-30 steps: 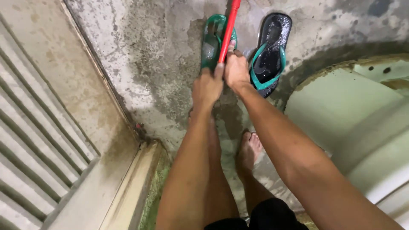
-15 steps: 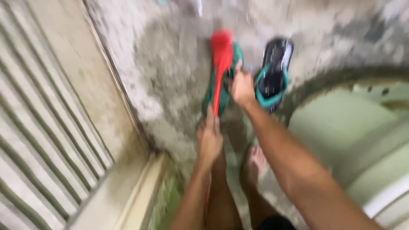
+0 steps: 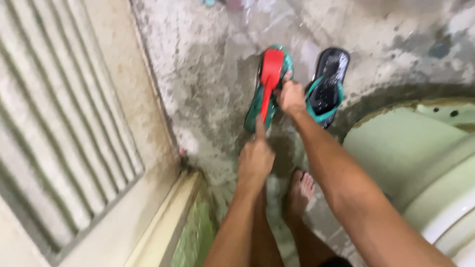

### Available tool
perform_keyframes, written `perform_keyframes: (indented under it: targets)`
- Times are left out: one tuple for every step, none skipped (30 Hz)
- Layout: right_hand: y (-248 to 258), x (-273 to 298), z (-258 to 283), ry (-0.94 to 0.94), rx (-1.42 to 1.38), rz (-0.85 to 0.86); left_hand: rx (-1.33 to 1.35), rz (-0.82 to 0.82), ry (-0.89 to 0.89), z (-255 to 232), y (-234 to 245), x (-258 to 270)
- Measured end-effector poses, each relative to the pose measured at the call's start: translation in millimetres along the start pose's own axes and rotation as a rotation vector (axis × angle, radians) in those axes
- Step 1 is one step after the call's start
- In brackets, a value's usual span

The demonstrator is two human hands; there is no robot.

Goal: Scrubbing flip-flops with a brush and cleaning the surrounding bathroom floor area with water.

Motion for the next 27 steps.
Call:
perform_keyframes:
  targets:
    - [-6, 4, -6, -0.027, -0.025, 0.036, 0.054, 0.077, 0.086, -2, 1, 6]
    - [-3, -7, -7, -0.044, -0.053, 0.045, 0.109, 0.136, 0.147, -8, 5, -3]
    - [-12, -17, -13, -0.031, -0.056, 0.031, 0.109, 0.12, 0.138, -5, -1, -10]
    - [-14, -30, -15, 0.051, -0.065, -0.022, 0.087, 0.03, 0.087, -6, 0, -23]
    - [-18, -43, -19, 0.133, -0.073, -0.076, 0.066, -0.06, 0.035, -8, -2, -36]
    - [-11, -32, -14, 0.121, -0.067, -0.067, 0.07, -0.045, 0.041, -15, 5, -35]
    - [-10, -23, -15, 0.047, -0.039, -0.011, 0.048, -0.043, 0.046, -21, 12, -35]
    - [-9, -14, -16, -0.026, -0.009, 0.045, 0.027, -0.041, 0.052, -27, 20, -35]
    - [-16, -11, -25, -0.037, -0.001, 0.055, 0.033, -0.027, 0.058, -25, 12, -34]
    - [-14, -22, -20, 0.003, 0.027, 0.006, 0.053, -0.008, 0.067, -22, 11, -44]
    - [-11, -33, -15, 0.042, 0.056, -0.043, 0.074, 0.012, 0.077, -20, 10, -53]
    - [-14, -32, -18, 0.039, 0.059, -0.036, 0.076, 0.018, 0.082, -16, 5, -57]
    - [-12, -30, -17, 0.092, 0.031, -0.071, 0.088, -0.005, 0.059, -14, 2, -61]
    - [-11, -27, -16, 0.145, 0.005, -0.105, 0.102, -0.027, 0.036, -11, -1, -64]
    - [-8, -21, -14, 0.142, 0.01, -0.097, 0.106, -0.021, 0.042, -12, 2, -64]
    - [-5, -22, -10, 0.108, 0.017, -0.075, 0.114, -0.033, 0.027, -16, 9, -69]
    - [0, -22, -6, 0.075, 0.023, -0.052, 0.121, -0.044, 0.012, -19, 18, -74]
    - [0, -20, -6, 0.078, 0.023, -0.049, 0.121, -0.046, 0.017, -18, 19, -77]
    - [-1, -18, -8, 0.06, 0.047, -0.034, 0.148, -0.028, 0.027, -16, 18, -80]
    - [0, -18, -8, 0.044, 0.071, -0.02, 0.176, -0.012, 0.038, -14, 19, -83]
    - [0, -14, -6, 0.049, 0.072, -0.018, 0.176, -0.016, 0.042, -12, 18, -82]
    - [4, -15, -3, 0.054, 0.044, -0.027, 0.181, 0.003, 0.046, -11, 17, -84]
    - [8, -16, -1, 0.058, 0.016, -0.037, 0.186, 0.021, 0.049, -11, 16, -86]
    - [9, -15, -2, 0.059, 0.017, -0.036, 0.187, 0.021, 0.051, -12, 13, -85]
    - [14, -14, -3, 0.057, 0.032, -0.069, 0.181, 0.037, 0.059, -12, 10, -85]
    - [13, -10, -1, 0.053, 0.035, -0.098, 0.164, 0.056, 0.07, -9, 9, -82]
    - [13, -6, 0, 0.052, 0.025, -0.093, 0.153, 0.057, 0.074, -8, 10, -77]
Point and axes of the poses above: each hand's wrist, its own x-axis away from the middle knuckle, its own y-axis out of the back of the hand, z = x × y, the point moved 9 cm from there along -x, towards the middle knuckle, and after that the axes turned 7 degrees about -y, right-handed, at the moved point
